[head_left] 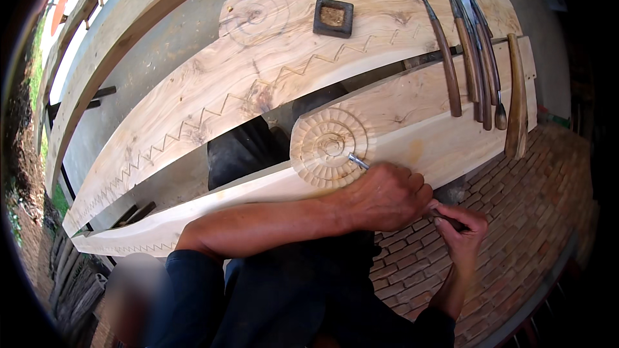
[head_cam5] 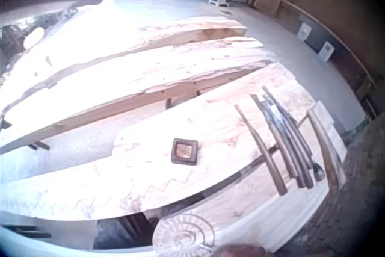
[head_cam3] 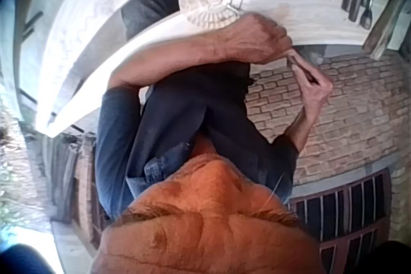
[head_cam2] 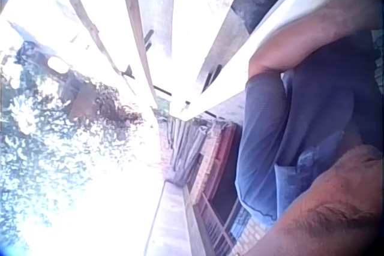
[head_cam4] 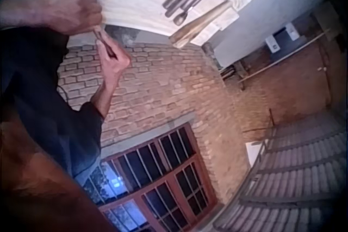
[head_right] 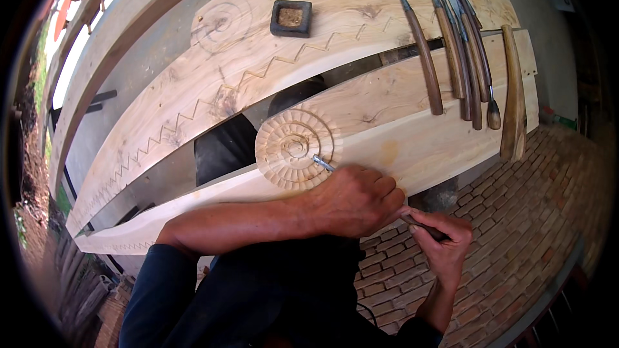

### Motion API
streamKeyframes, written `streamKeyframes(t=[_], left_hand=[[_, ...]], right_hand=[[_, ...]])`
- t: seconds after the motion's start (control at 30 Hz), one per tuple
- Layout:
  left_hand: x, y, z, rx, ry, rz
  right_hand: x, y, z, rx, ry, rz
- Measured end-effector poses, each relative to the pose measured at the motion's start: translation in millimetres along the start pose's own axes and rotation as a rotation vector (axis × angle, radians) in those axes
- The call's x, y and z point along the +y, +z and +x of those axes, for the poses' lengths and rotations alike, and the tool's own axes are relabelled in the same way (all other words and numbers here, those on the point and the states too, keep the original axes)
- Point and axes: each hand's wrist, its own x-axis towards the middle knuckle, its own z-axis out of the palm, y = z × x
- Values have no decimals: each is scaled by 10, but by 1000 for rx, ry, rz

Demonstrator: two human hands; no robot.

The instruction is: The person carves a spiral design into a large piece of light-colored wood using a chisel. They hold the wood steady with one hand while using the other to carefully chip away wood along the pre-drawn spiral lines.

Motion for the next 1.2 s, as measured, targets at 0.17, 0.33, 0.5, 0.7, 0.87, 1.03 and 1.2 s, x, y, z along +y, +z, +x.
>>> streamKeyframes(t=[0.17,0.33,0.5,0.7,0.87,1.03,1.2], left_hand=[[0,1,-3,-4,-15,1],[-7,-8,-5,25,-30,12],[21,-54,-43,18,13,45],[56,-25,-143,-4,178,9],[59,-13,-185,-68,188,-26],[57,-40,-192,-60,169,-35],[59,-57,-190,-79,148,-37]], right_hand=[[42,60,-23,28,26,16],[101,132,-33,40,102,63],[46,146,-98,11,-12,22],[70,308,-660,153,179,141],[108,411,-829,185,265,152],[92,445,-795,183,229,155],[82,443,-775,175,268,153]])
